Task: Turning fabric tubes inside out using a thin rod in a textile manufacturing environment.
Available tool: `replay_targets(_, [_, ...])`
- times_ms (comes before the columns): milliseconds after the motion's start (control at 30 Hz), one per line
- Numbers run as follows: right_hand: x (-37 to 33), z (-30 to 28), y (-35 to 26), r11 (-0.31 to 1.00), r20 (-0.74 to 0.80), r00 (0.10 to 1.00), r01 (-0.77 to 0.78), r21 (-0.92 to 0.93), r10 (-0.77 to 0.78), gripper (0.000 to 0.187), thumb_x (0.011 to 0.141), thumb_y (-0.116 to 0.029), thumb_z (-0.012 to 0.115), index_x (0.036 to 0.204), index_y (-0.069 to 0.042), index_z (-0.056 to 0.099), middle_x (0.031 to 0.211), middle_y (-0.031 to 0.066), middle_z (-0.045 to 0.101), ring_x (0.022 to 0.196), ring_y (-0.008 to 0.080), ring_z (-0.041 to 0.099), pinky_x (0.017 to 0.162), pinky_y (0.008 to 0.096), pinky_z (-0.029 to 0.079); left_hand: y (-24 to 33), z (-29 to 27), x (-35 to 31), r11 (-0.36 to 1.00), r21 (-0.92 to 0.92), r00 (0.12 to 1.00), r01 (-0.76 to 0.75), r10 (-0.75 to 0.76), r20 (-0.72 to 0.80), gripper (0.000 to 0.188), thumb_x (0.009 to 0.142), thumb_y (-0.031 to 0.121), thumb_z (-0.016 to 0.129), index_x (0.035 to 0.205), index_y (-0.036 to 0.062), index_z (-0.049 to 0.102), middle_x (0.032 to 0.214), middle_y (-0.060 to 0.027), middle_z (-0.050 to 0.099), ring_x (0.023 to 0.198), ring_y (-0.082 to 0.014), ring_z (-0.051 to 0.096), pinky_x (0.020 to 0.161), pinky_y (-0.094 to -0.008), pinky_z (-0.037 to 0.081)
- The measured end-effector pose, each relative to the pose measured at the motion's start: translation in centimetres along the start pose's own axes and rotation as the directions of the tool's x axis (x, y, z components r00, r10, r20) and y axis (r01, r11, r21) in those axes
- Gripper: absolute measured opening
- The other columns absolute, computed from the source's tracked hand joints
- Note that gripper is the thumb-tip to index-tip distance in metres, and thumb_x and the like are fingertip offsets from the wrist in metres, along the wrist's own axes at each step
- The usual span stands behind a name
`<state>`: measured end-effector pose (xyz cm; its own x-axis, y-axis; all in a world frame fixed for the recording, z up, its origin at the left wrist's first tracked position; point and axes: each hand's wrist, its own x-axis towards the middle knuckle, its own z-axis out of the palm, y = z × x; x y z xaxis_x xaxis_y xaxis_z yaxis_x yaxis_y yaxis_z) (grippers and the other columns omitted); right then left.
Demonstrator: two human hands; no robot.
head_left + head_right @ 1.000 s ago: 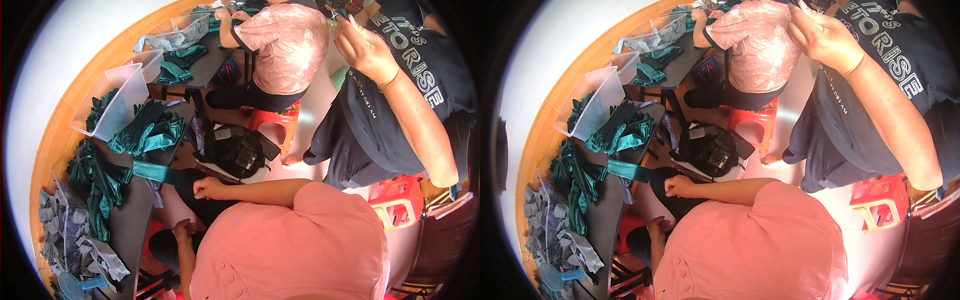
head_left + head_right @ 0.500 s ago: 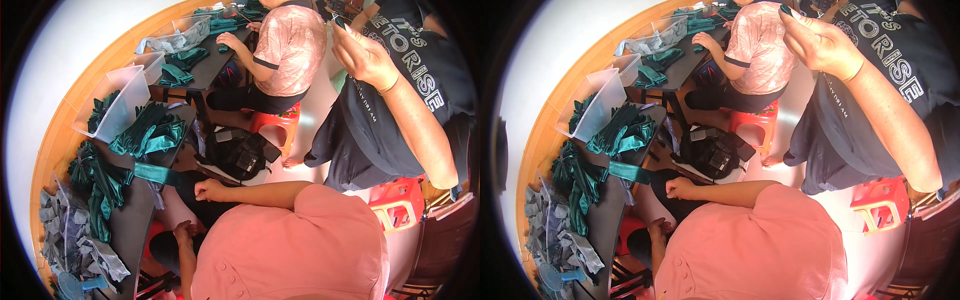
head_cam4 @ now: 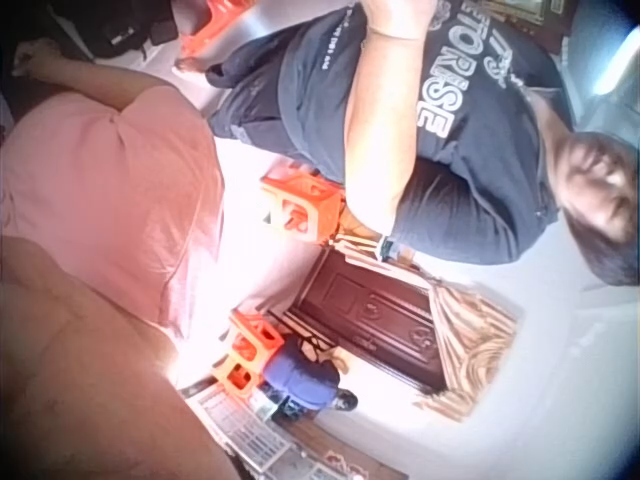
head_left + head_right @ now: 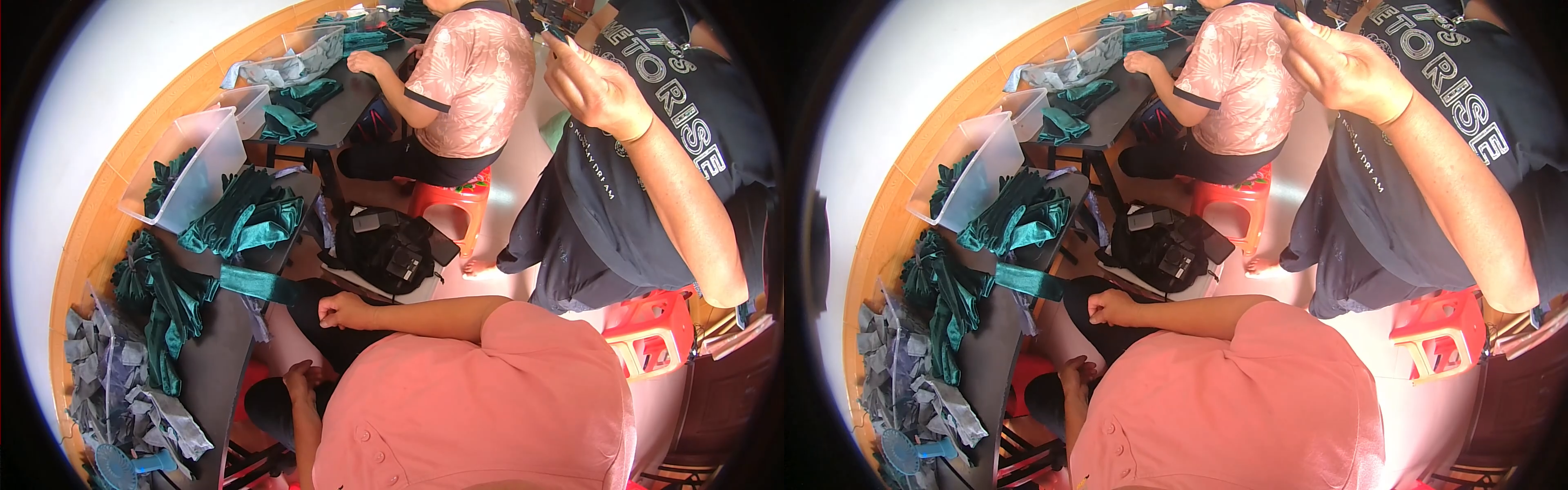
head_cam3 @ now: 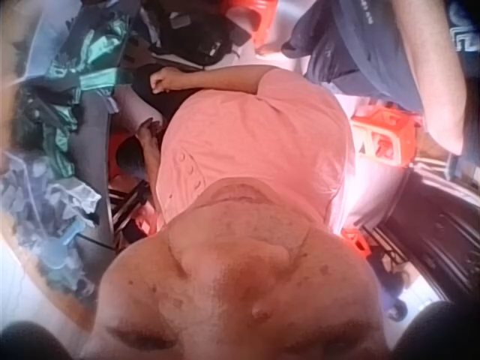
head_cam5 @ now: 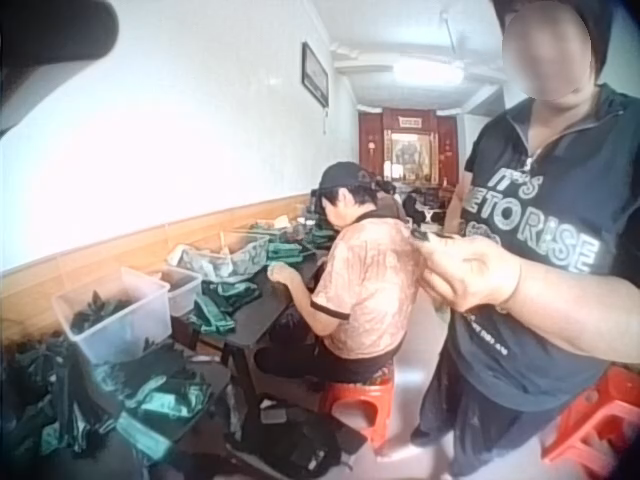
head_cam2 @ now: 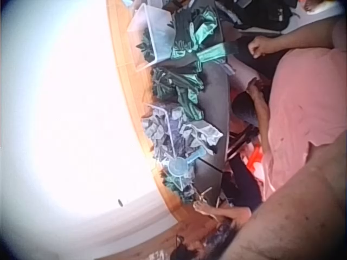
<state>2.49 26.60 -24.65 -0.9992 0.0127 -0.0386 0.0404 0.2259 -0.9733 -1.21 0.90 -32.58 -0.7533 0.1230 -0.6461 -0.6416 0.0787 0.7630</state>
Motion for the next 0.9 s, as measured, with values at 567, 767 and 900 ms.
replay_targets(567, [0.0, 0.01, -0.15, 1.0, -0.003, 1.0, -0.012, -0.01, 0.012, 0.016, 0.077, -0.019, 0.072, 0.081, -0.007, 0.062, 0.067, 0.0025, 0.063, 0.051, 0.0121, 0.058, 0.052, 0.0288, 0.047, 0.14, 0.04, -0.09, 1.0, -0.007, 1.0, 0.001, -0.001, 0.012, 0.018, 0.081, 0.006, 0.06, 0.096, -0.0035, 0.063, 0.067, -0.0166, 0.067, 0.046, -0.0245, 0.06, 0.04, -0.0322, 0.044])
replay_targets(767, [-0.06, -0.03, -0.25, 1.0, -0.003, 1.0, -0.013, -0.018, 0.013, 0.016, 0.077, -0.018, 0.072, 0.081, -0.007, 0.062, 0.066, 0.002, 0.063, 0.051, 0.0117, 0.058, 0.051, 0.0286, 0.047, 0.19, 0.1, -0.2, 1.0, -0.01, 1.0, 0.002, -0.001, 0.012, 0.017, 0.081, 0.006, 0.06, 0.095, -0.0033, 0.063, 0.067, -0.0165, 0.067, 0.045, -0.0243, 0.06, 0.04, -0.032, 0.045])
replay_targets(900, [-0.02, -0.07, -0.19, 1.0, -0.002, 1.0, -0.009, -0.01, 0.009, 0.016, 0.078, -0.019, 0.072, 0.081, -0.007, 0.062, 0.066, 0.002, 0.062, 0.051, 0.012, 0.058, 0.051, 0.0288, 0.047, 0.08, 0.06, -0.09, 1.0, -0.008, 1.0, -0.013, 0.013, 0.025, 0.017, 0.081, 0.006, 0.06, 0.094, -0.0034, 0.063, 0.067, -0.0162, 0.067, 0.045, -0.0241, 0.06, 0.039, -0.0315, 0.045])
